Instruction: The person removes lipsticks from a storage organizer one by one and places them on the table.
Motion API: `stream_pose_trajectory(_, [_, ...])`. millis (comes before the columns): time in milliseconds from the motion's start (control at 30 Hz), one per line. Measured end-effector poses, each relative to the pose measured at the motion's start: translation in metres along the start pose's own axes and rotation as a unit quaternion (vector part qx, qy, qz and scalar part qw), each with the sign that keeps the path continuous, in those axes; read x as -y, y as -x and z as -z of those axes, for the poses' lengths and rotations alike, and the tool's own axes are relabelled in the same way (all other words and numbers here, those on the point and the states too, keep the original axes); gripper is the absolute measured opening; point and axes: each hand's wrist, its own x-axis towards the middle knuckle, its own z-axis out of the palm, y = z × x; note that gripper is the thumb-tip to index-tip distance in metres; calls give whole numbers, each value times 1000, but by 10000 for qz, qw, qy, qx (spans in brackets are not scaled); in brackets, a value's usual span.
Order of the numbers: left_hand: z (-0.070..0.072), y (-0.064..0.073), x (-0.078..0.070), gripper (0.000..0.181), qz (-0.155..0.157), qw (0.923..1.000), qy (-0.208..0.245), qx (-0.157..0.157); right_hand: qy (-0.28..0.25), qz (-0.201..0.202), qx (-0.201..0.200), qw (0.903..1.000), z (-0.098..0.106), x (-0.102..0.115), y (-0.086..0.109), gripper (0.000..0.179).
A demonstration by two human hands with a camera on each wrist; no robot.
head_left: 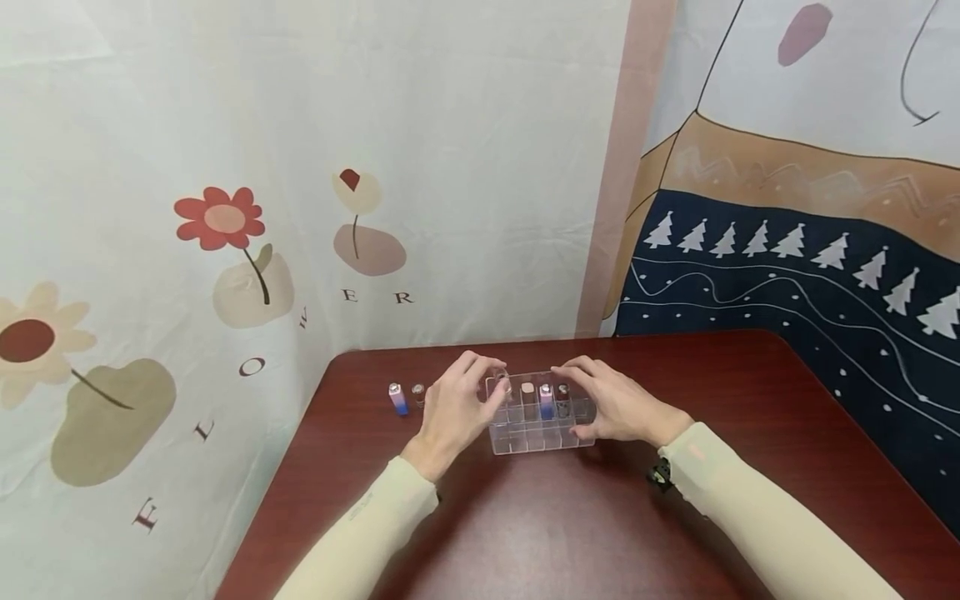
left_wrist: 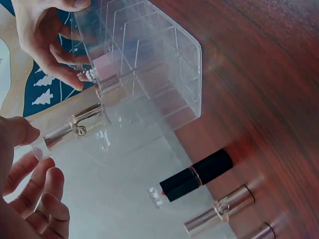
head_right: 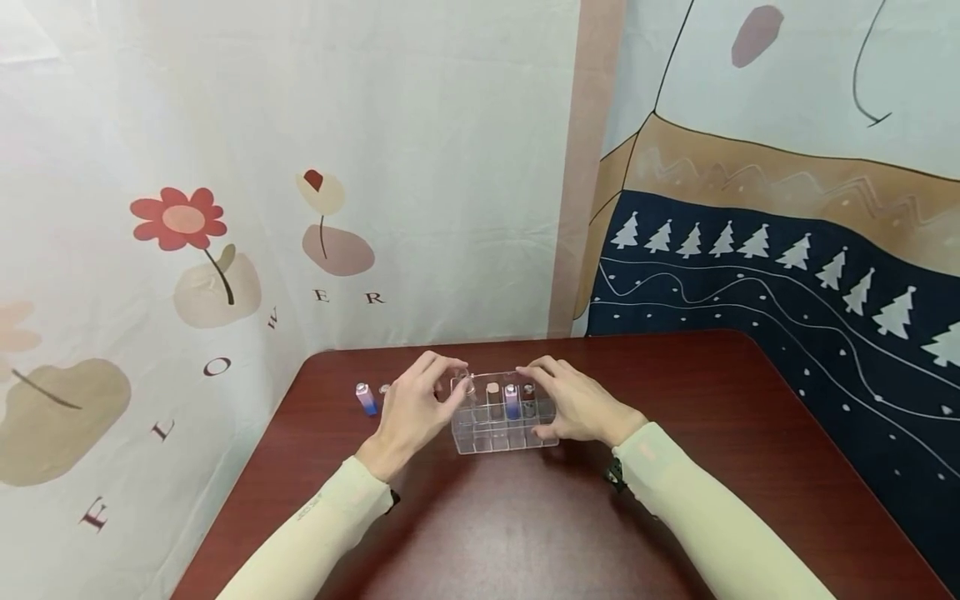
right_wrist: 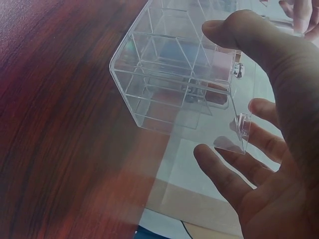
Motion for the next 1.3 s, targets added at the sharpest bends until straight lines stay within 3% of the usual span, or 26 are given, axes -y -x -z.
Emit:
stream_pose_trajectory(500, [30, 11, 23, 21, -187, 9989, 25, -421, 8, -72, 71, 9999, -2, 1, -1, 101])
stream_pose_trajectory(700, [40, 20, 32, 22, -31, 9990, -27, -440, -33, -141, 111, 9998, -1, 1, 0, 101])
stream_pose_trajectory(1000, [36, 37, 43, 22, 177, 9994, -184, -245, 20, -47, 7, 10000, -3, -2, 0, 101])
stream_pose_trajectory(1300, [28, 45, 49, 20, 297, 9989, -336, 134, 40, -49, -21, 10000, -4, -2, 1, 102])
